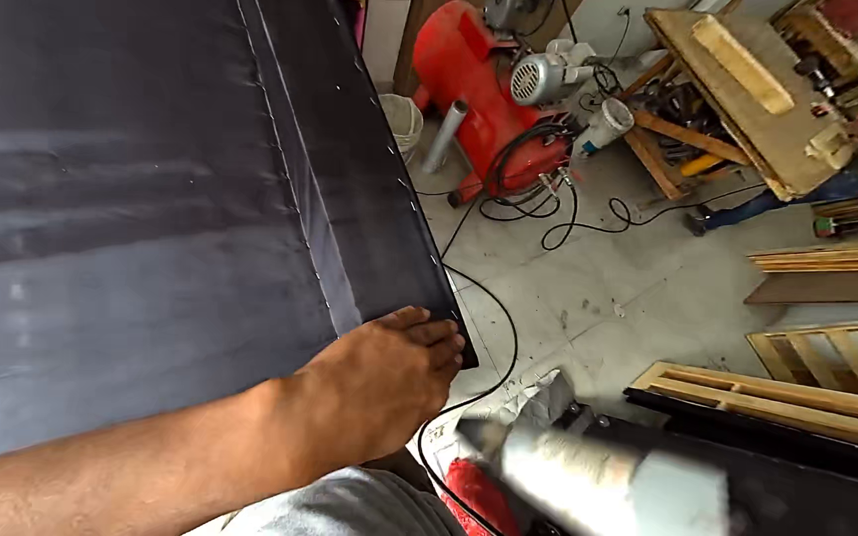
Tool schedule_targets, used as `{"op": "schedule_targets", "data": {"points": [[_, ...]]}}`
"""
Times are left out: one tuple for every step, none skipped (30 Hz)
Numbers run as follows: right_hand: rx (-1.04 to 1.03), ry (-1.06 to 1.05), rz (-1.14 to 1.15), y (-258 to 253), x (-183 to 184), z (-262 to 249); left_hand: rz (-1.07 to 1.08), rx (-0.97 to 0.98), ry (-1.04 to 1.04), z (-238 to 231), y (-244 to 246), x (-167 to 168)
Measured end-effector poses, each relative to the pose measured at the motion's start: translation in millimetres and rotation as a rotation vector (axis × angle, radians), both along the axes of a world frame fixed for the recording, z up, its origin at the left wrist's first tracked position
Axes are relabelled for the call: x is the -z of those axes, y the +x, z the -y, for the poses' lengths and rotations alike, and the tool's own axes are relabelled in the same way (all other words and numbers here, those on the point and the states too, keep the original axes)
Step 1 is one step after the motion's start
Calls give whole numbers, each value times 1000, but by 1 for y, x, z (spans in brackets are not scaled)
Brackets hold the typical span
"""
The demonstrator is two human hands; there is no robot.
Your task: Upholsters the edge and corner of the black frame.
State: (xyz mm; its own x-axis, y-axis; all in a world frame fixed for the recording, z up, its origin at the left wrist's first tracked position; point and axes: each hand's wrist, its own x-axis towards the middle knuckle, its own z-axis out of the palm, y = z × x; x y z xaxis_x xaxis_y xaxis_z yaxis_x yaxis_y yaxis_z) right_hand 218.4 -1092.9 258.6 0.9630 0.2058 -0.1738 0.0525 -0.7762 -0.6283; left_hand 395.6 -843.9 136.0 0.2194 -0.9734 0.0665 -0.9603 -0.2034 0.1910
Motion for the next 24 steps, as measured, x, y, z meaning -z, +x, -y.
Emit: {"op": "schedule_targets", "data": {"points": [[70, -47, -2, -3, 0, 17, 1, -11, -51, -2, -1, 7], [82, -77, 14, 1, 4, 28, 1, -15, -84, -4, -2, 11], [57, -102, 43, 11, 10, 32, 3, -15, -101, -4, -2, 14], [24, -122, 76, 22, 16, 33, 8, -18, -105, -5, -2, 15], [-10, -140, 116, 32, 25, 33, 9, -22, -101, -5, -3, 15], [-40, -151, 155, 39, 33, 33, 11, -27, -97, -5, -3, 15], [-67, -153, 182, 45, 39, 33, 13, -32, -96, -5, -4, 14], [-90, -147, 188, 48, 42, 33, 11, -37, -97, -5, -4, 14], [-108, -140, 183, 49, 42, 33, 6, -43, -100, -5, -4, 14], [-121, -135, 170, 51, 40, 34, 0, -51, -107, -5, -4, 15], [-131, -135, 159, 52, 38, 33, -7, -58, -114, -6, -5, 15], [-138, -145, 150, 53, 36, 33, -12, -64, -118, -6, -5, 16], [-146, -164, 143, 55, 35, 32, -12, -68, -121, -7, -6, 17], [-157, -188, 136, 56, 33, 31, -11, -72, -126, -7, -6, 18], [-168, -212, 127, 58, 31, 30, -12, -79, -128, -7, -7, 19], [-181, -233, 112, 59, 27, 28, -8, -87, -134, -8, -8, 20], [-191, -253, 91, 61, 23, 25, -5, -97, -145, -9, -10, 22], [-189, -270, 66, 62, 18, 24, -6, -102, -163, -10, -15, 25], [-175, -284, 38, 62, 12, 23, -21, -100, -188, -13, -24, 29], [-148, -292, 13, 62, 6, 23, -46, -85, -220, -17, -34, 34], [-111, -279, -9, 61, 1, 25, -89, -66, -267, -21, -46, 38], [-77, -249, -29, 61, -2, 26, -151, -37, -336, -26, -57, 43], [-53, -210, -46, 59, -3, 27, -235, 3, -413, -30, -67, 47], [-39, -164, -65, 57, -2, 27, -325, 38, -489, -35, -75, 49]]}}
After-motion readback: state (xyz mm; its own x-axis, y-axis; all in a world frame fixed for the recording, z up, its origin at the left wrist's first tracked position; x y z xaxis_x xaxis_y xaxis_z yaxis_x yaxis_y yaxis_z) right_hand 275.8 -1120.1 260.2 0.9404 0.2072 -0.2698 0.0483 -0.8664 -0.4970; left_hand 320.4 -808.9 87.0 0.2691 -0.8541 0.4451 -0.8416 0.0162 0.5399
